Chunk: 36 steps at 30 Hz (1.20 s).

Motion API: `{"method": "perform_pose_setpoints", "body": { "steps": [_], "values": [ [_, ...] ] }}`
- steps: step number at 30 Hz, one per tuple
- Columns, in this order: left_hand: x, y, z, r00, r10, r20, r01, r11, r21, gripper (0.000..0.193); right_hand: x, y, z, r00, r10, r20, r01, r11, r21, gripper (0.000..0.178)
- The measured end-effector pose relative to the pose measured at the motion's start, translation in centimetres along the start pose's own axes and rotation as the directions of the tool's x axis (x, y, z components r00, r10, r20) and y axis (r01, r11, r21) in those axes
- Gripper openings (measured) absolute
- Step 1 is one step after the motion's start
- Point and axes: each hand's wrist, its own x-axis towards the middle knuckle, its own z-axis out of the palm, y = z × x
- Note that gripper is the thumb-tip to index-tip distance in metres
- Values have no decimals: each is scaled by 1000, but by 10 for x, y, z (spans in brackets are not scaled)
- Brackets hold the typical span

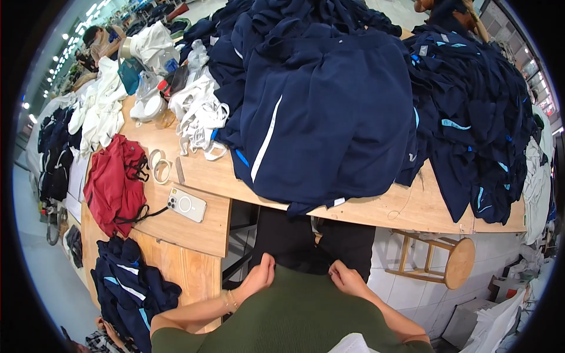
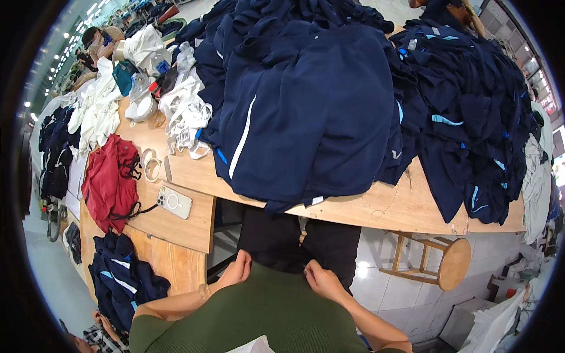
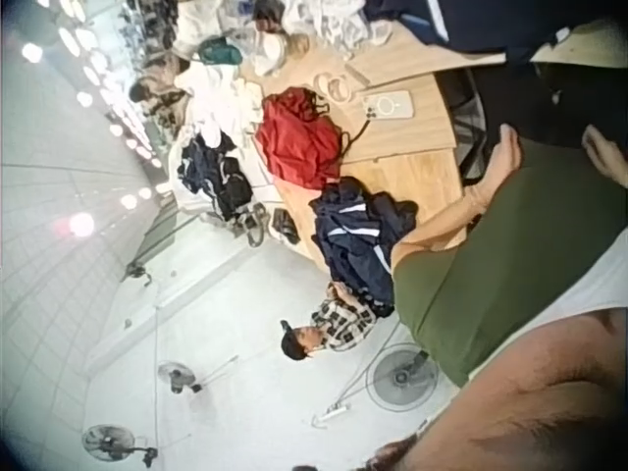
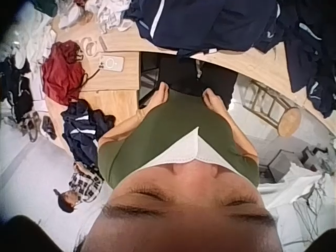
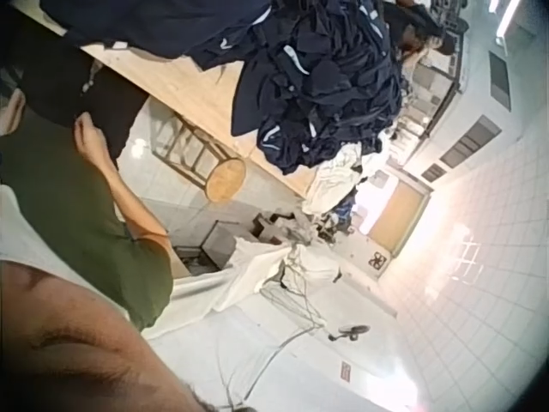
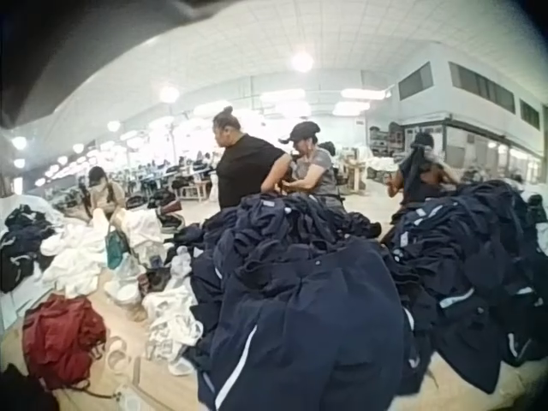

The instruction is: Trimming excess threads from the waistbands of navy blue shorts using thread snips.

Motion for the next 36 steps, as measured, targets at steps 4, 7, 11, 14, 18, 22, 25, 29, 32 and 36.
{"method": "perform_pose_setpoints", "body": {
  "steps": [4,7,11,14,18,22,25,29,32,36],
  "values": [
    [15,-15,14,995,79,54,-86,988,129,12,6,-13,8,957,11,-291,-33,997,-71,11],
    [25,-12,18,969,154,192,-178,977,116,14,19,3,7,821,-213,-530,10,933,-359,14],
    [41,18,-3,810,48,585,-120,989,85,18,16,12,7,817,-236,-526,71,946,-315,10],
    [64,33,-22,703,165,692,-238,971,9,15,19,1,-10,977,-87,-197,90,996,5,5],
    [123,79,-44,893,449,-30,-443,889,118,25,60,-36,-84,716,-120,-688,117,992,-51,6],
    [183,106,-45,679,627,-381,-344,731,590,35,136,-45,-182,160,-170,-972,349,931,-105,11],
    [196,95,-59,611,618,-494,-419,783,460,13,153,-25,-205,537,-79,-840,314,943,112,10],
    [177,56,-91,669,362,-649,-320,929,188,15,120,13,-205,337,-73,-939,413,908,78,6],
    [195,7,-120,618,382,-687,-210,922,324,20,111,79,-222,307,-87,-948,48,996,-76,9],
    [237,-32,-136,688,339,-641,0,884,468,26,104,105,-213,329,-207,-921,-436,832,-343,16]
  ]
}}
